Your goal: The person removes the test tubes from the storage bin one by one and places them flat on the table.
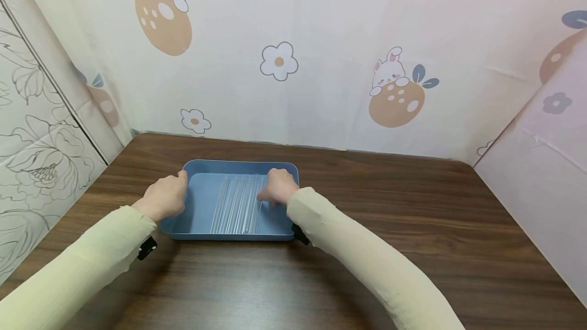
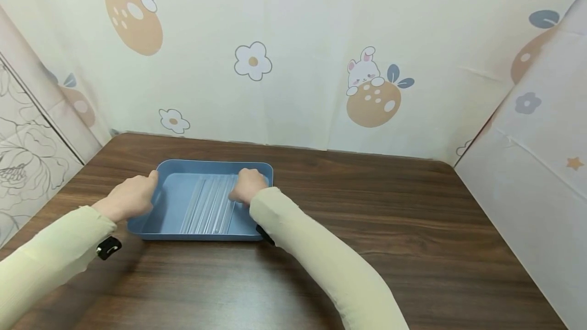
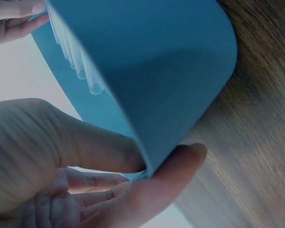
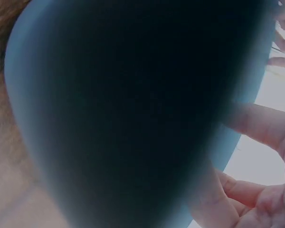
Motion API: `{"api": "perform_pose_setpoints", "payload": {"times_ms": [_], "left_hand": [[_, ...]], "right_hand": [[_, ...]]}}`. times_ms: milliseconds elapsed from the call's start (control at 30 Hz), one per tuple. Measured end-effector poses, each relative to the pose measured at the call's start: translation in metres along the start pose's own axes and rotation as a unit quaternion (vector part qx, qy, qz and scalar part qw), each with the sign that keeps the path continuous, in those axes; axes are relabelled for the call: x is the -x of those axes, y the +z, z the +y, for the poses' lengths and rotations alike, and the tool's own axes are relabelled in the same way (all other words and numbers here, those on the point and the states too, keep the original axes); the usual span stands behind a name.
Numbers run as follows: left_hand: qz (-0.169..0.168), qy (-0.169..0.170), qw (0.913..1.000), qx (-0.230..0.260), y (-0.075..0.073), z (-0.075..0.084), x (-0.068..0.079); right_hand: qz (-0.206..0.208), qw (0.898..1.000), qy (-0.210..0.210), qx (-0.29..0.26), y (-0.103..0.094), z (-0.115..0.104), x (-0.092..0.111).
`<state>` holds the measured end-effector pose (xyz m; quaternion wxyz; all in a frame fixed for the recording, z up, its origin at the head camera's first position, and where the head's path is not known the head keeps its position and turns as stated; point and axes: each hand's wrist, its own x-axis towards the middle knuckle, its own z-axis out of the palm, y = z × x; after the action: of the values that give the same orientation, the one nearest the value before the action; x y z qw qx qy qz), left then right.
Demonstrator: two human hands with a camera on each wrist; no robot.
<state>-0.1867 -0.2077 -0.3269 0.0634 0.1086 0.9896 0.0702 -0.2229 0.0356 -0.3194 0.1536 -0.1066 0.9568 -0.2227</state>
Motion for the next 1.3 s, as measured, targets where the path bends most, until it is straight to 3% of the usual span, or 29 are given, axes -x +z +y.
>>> {"api": "perform_pose_setpoints", "payload": {"times_ms": [467, 800, 1100, 1300], "left_hand": [[-0.002, 0.004, 1.0000, 0.001, -0.002, 0.001, 0.000], [-0.002, 0.006, 1.0000, -0.004, -0.001, 0.002, 0.000], [0.001, 0.005, 0.9999, -0.010, -0.001, 0.001, 0.000], [-0.001, 0.002, 1.0000, -0.007, -0.002, 0.000, 0.000]], "right_hand": [[-0.001, 0.998, -0.006, 0.056, 0.002, -0.007, -0.001], [-0.011, 0.999, 0.013, 0.037, 0.005, -0.002, -0.003], [-0.028, 0.999, 0.013, 0.008, -0.007, -0.006, 0.003], [-0.016, 1.000, 0.007, -0.010, -0.019, -0.003, 0.007]]}}
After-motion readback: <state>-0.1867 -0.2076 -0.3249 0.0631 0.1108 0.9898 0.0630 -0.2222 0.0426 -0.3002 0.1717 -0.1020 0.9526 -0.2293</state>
